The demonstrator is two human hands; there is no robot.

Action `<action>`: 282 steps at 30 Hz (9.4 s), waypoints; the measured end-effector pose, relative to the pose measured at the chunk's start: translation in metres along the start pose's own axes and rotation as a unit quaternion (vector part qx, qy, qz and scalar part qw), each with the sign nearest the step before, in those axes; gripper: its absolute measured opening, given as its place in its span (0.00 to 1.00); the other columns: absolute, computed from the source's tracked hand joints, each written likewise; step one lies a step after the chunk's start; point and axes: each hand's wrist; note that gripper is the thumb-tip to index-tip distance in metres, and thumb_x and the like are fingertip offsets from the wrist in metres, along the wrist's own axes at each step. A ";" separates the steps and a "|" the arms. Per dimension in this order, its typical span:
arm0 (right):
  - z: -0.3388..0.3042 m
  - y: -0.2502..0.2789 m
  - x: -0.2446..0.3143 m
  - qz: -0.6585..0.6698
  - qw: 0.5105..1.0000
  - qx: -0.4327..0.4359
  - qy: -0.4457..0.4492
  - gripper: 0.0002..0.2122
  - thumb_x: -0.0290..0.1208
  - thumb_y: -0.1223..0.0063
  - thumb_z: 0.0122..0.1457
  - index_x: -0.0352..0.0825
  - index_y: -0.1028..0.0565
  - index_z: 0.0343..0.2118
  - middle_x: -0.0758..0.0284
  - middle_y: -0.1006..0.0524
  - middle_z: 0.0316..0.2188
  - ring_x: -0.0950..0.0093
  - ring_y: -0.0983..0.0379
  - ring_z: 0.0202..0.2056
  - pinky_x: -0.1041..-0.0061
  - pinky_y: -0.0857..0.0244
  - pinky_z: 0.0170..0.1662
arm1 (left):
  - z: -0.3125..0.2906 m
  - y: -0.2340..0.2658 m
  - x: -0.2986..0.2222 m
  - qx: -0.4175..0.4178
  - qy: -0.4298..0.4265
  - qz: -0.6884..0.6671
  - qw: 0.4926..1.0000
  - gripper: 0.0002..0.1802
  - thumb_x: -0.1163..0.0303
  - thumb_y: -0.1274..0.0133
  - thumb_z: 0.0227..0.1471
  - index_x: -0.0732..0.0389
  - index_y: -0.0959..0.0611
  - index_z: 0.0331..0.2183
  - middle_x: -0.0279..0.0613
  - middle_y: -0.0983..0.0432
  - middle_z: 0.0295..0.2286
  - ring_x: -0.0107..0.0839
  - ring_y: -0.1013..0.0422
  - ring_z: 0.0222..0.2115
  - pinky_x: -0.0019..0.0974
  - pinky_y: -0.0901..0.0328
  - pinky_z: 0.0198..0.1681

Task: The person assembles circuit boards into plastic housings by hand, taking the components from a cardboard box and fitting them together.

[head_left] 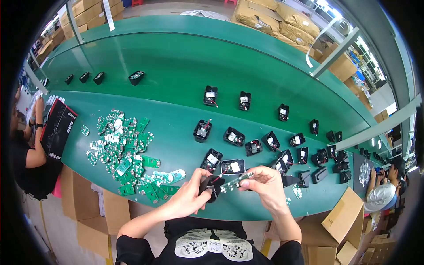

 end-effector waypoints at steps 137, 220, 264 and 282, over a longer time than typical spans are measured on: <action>-0.024 -0.033 -0.023 -0.482 0.800 -0.111 0.338 0.09 0.23 0.38 0.38 0.38 0.26 0.24 0.71 0.30 0.24 0.74 0.38 0.27 0.77 0.47 0.31 | -0.019 -0.024 -0.020 0.094 -0.074 -0.097 0.988 0.36 0.80 0.65 0.50 0.54 0.62 0.56 0.33 0.37 0.16 0.21 0.35 0.13 0.26 0.36 0.18; -0.027 -0.056 -0.031 -0.524 0.709 -0.226 0.415 0.14 0.25 0.37 0.38 0.34 0.22 0.32 0.70 0.27 0.25 0.78 0.37 0.22 0.81 0.45 0.26 | -0.008 -0.049 0.004 -0.179 -0.362 0.175 0.898 0.39 0.76 0.52 0.42 0.69 0.54 0.53 0.65 0.46 0.43 0.54 0.36 0.36 0.43 0.36 0.37; -0.034 -0.045 -0.004 -0.266 0.948 -0.098 0.147 0.07 0.19 0.41 0.42 0.34 0.21 0.28 0.69 0.24 0.27 0.81 0.30 0.23 0.84 0.37 0.20 | -0.015 -0.045 0.007 -0.196 -0.410 0.263 0.851 0.40 0.75 0.50 0.35 0.65 0.47 0.52 0.57 0.39 0.39 0.46 0.32 0.25 0.39 0.34 0.23; -0.035 -0.055 0.003 -0.393 0.881 -0.089 0.247 0.08 0.16 0.42 0.39 0.31 0.24 0.26 0.66 0.25 0.25 0.78 0.29 0.23 0.84 0.36 0.21 | -0.019 -0.040 0.007 -0.193 -0.409 0.279 0.847 0.41 0.75 0.49 0.34 0.65 0.47 0.52 0.57 0.38 0.38 0.45 0.32 0.24 0.39 0.35 0.21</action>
Point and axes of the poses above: each hand's wrist, its own z-axis towards the middle knuckle, its own y-axis out of the back of the hand, x = y × z
